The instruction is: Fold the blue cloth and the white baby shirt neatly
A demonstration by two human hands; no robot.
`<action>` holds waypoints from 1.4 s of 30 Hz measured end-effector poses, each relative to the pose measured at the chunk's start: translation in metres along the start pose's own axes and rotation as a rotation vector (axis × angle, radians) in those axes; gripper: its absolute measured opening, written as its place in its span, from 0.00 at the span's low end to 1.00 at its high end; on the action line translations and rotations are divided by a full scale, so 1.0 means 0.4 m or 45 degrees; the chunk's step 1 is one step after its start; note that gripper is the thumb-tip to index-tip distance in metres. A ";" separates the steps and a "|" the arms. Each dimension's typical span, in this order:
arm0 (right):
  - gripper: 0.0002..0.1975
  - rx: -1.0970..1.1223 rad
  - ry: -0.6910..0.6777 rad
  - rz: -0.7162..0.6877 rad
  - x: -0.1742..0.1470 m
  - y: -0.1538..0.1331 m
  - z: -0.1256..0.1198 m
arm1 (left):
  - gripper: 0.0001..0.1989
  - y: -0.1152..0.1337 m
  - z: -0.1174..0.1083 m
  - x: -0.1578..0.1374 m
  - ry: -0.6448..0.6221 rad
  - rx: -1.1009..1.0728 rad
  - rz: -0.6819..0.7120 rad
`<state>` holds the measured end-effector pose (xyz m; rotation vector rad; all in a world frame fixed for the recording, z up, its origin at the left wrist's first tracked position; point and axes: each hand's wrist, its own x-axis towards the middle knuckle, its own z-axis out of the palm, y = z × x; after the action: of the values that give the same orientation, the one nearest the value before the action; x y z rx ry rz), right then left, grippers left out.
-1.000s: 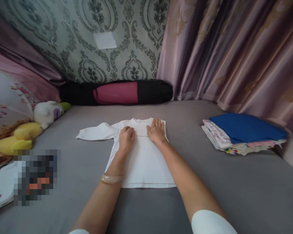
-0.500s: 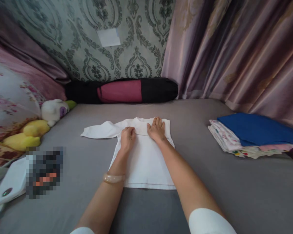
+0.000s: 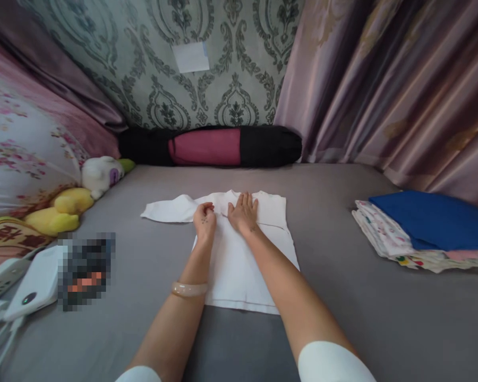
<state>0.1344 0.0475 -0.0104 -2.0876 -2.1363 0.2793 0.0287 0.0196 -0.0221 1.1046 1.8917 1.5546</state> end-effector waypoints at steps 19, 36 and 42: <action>0.31 0.048 -0.006 -0.359 0.005 -0.042 0.006 | 0.13 -0.003 0.003 0.008 0.024 -0.085 -0.066; 0.32 0.086 -0.056 -0.300 0.033 0.006 -0.018 | 0.13 -0.018 0.009 0.010 0.004 -0.036 -0.022; 0.29 0.020 0.041 -0.299 0.000 0.028 -0.006 | 0.12 0.011 0.017 -0.012 -0.184 -0.005 0.133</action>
<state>0.1457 0.0479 -0.0106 -1.7960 -2.3230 0.2323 0.0377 0.0200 -0.0203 1.2959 1.7598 1.4892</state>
